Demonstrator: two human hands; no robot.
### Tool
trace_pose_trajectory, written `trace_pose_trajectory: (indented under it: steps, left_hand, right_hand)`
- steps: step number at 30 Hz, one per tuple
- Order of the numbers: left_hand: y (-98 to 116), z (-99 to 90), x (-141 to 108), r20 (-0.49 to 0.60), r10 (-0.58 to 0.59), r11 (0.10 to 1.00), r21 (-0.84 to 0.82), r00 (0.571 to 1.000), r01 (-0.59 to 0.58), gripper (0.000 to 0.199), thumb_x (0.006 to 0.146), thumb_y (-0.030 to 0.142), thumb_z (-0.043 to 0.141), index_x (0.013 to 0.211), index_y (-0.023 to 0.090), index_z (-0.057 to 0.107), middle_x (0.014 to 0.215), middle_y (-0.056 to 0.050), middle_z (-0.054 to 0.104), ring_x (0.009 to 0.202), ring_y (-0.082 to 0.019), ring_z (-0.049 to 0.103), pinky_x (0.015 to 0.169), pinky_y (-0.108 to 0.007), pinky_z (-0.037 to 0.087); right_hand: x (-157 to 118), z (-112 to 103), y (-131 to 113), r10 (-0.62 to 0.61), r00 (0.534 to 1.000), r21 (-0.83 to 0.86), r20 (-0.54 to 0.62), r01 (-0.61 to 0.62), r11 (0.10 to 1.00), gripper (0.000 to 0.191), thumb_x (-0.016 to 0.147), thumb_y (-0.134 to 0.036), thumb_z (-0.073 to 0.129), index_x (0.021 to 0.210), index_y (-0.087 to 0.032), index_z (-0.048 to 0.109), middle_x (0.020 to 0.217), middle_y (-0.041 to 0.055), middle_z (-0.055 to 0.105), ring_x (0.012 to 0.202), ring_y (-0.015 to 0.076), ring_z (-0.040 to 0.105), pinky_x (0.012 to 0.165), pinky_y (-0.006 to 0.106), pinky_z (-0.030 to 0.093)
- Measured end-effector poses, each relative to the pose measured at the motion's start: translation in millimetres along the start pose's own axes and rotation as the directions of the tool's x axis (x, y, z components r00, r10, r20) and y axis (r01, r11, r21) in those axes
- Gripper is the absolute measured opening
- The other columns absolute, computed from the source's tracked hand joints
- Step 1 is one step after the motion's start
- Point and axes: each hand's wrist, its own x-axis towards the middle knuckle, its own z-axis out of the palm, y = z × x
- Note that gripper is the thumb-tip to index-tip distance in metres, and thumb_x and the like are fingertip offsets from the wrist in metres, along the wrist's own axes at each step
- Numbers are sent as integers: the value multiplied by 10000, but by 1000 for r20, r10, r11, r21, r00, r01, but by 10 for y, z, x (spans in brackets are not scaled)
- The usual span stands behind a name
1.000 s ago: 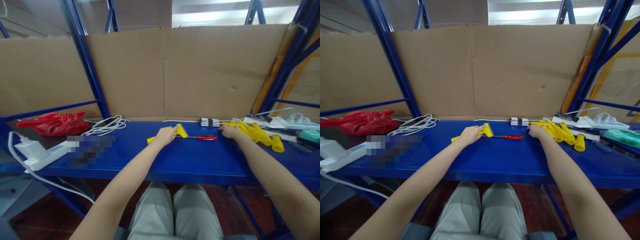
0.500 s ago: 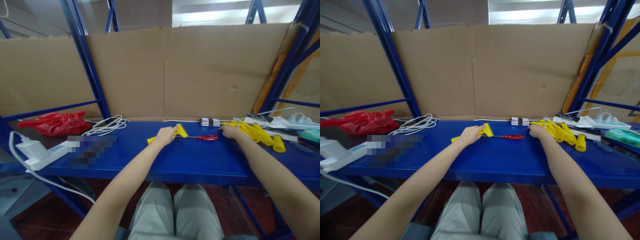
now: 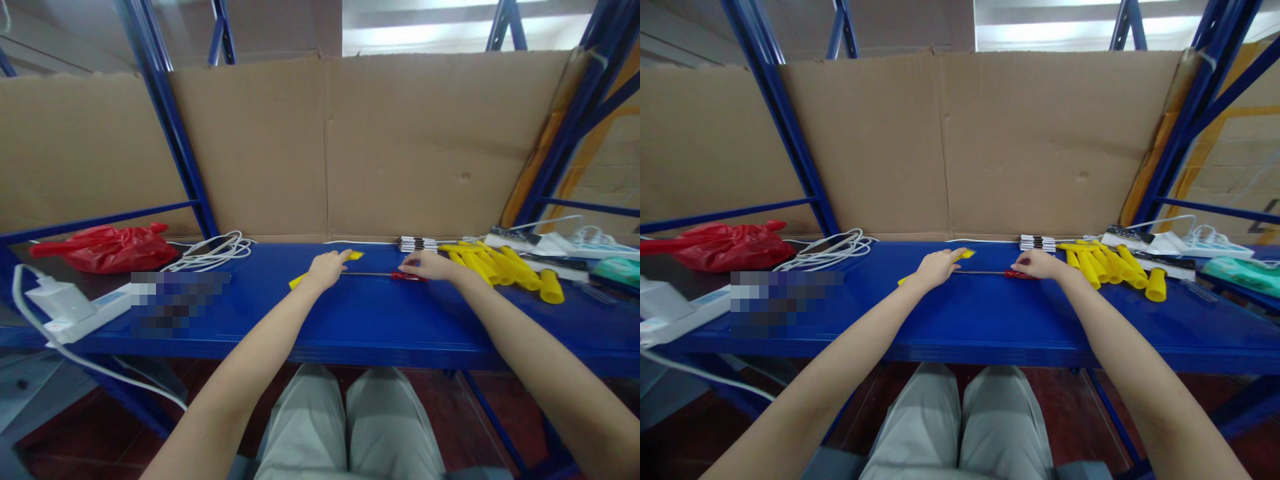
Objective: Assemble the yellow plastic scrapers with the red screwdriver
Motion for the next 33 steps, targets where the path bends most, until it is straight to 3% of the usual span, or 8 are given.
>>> trace_pose_trajectory:
  steps: [8,15,20,25,33]
  left_hand:
    - [-79,7,-11,7,-47,999,-26,999,47,431,907,173,372,1337,199,350,1138,-141,567,1049,-233,574,820,-317,451]
    - [-164,-63,-17,9,-110,990,-88,994,111,380,897,191,392,1268,171,315,1079,-168,630,983,-261,621,769,-324,453]
    - [-258,-28,-7,33,-151,973,-173,988,155,368,874,202,433,1228,184,333,1053,-171,641,956,-263,633,726,-301,451]
    - [-329,29,24,59,-211,934,-282,976,219,359,855,221,479,1198,226,374,1034,-132,653,909,-228,641,705,-273,450]
    - [-413,164,104,14,-188,851,-498,982,170,323,813,184,535,1119,223,437,910,-44,672,738,-158,621,723,-274,458]
  right_hand:
    - [8,67,-29,-49,998,51,33,47,998,364,759,-506,521,822,-199,706,844,54,704,767,201,626,689,280,475]
    - [11,130,-101,-54,998,48,10,53,997,227,728,-320,551,854,-162,656,885,79,675,781,191,607,705,274,455]
    - [-8,155,-220,28,1000,-36,1,-28,999,125,652,-192,552,774,-184,577,793,53,644,684,167,577,594,241,413]
    - [-23,169,-264,48,994,-117,-98,-60,991,81,669,-224,539,740,-203,506,705,32,603,613,156,536,538,241,350]
    - [42,279,-209,-17,971,17,-239,21,1000,75,672,-184,503,723,-206,453,699,24,582,613,148,515,576,242,355]
